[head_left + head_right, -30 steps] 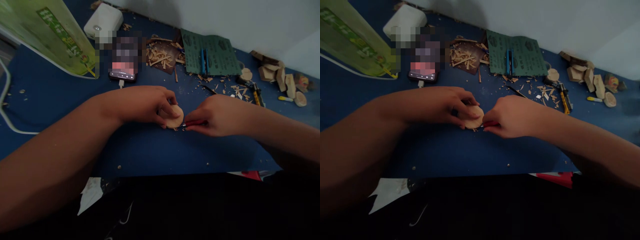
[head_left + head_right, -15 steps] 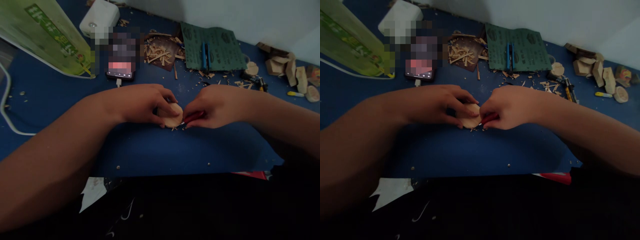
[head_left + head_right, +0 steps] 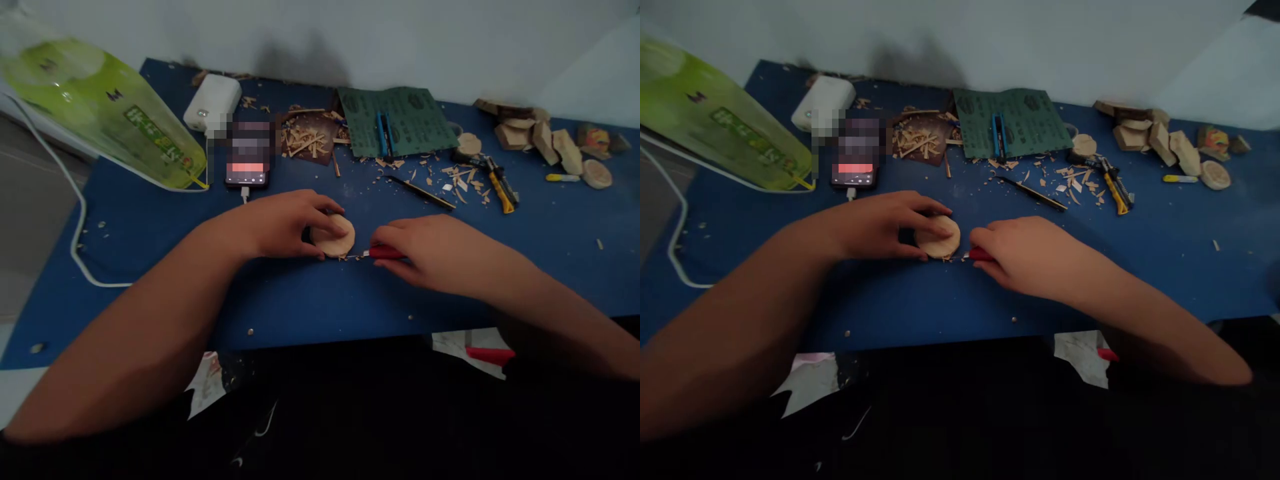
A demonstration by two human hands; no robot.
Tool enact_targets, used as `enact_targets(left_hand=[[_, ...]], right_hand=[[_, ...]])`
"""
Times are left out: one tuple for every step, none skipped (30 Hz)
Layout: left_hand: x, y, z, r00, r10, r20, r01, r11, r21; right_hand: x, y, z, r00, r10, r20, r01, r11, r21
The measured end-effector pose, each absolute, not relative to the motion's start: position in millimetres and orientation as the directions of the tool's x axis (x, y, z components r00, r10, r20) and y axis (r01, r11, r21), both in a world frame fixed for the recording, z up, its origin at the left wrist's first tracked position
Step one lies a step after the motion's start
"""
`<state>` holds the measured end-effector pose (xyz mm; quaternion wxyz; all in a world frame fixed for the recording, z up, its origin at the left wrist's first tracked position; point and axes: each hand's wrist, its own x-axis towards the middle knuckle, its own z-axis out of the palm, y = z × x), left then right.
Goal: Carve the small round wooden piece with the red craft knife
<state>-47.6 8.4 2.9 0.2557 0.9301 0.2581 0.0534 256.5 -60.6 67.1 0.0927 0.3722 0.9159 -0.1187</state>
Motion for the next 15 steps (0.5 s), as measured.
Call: enact_targets(left_hand=[[-47.5,7.8,3.1,0.859,0.512,-0.028,0.456,-0.739,0.496],[-47.4,7.5,3.2,0.858,0.514,-0.024,0.457,-0.740,0.492],[-47.2,7.4,3.0,0.857,0.515,-0.022,0.457,-0.741,0.492],[-47.2,7.5,2.7,0.858,0.513,-0.022,0.456,-0.742,0.492],[-47.2,7.7,2.4,0.858,0.512,-0.023,0.457,-0.742,0.490],[-47.4,7.9,2.1,0.857,0.515,-0.023,0.460,-0.744,0.485],[-47.8,8.2,2.0,0.854,0.520,-0.017,0.464,-0.747,0.475],[-48.4,8.4,2.1,0.850,0.527,-0.009,0.471,-0.751,0.463],[-49.1,8.5,2.4,0.845,0.534,0.000,0.477,-0.755,0.451],[-49.9,8.5,3.0,0.841,0.541,0.011,0.482,-0.758,0.440],[-50.6,8.4,3.7,0.836,0.548,0.019,0.487,-0.759,0.432],[-51.1,8.0,4.5,0.830,0.557,0.026,0.494,-0.757,0.428],[-51.3,7.4,5.3,0.821,0.569,0.030,0.505,-0.750,0.427],[-51.3,6.7,5.9,0.808,0.588,0.035,0.520,-0.740,0.426],[-51.0,5.8,6.4,0.792,0.609,0.044,0.537,-0.728,0.426]], right_hand=[[254.1,-61.1,63.7,-0.716,0.655,-0.241,0.696,0.695,-0.179],[252.1,-60.8,59.7,-0.725,0.652,-0.221,0.688,0.695,-0.208],[250.6,-60.2,55.2,-0.734,0.649,-0.199,0.679,0.695,-0.236],[249.5,-59.6,50.3,-0.741,0.647,-0.179,0.670,0.696,-0.259],[248.7,-59.2,45.5,-0.747,0.646,-0.159,0.662,0.698,-0.273],[248.3,-59.3,41.1,-0.751,0.645,-0.144,0.656,0.703,-0.275],[248.4,-59.7,37.3,-0.753,0.644,-0.137,0.654,0.710,-0.262],[249.0,-60.5,34.6,-0.753,0.645,-0.130,0.655,0.717,-0.237],[250.2,-61.4,33.0,-0.751,0.648,-0.128,0.659,0.723,-0.206],[252.3,-62.2,32.7,-0.749,0.650,-0.128,0.662,0.728,-0.177],[255.2,-62.6,33.7,-0.748,0.650,-0.133,0.663,0.732,-0.155],[258.8,-62.5,35.6,-0.749,0.649,-0.137,0.663,0.735,-0.142],[262.9,-61.9,38.0,-0.749,0.648,-0.141,0.663,0.736,-0.139],[266.9,-60.9,40.6,-0.749,0.646,-0.144,0.662,0.736,-0.141],[270.3,-59.5,42.8,-0.750,0.647,-0.141,0.662,0.735,-0.150]])
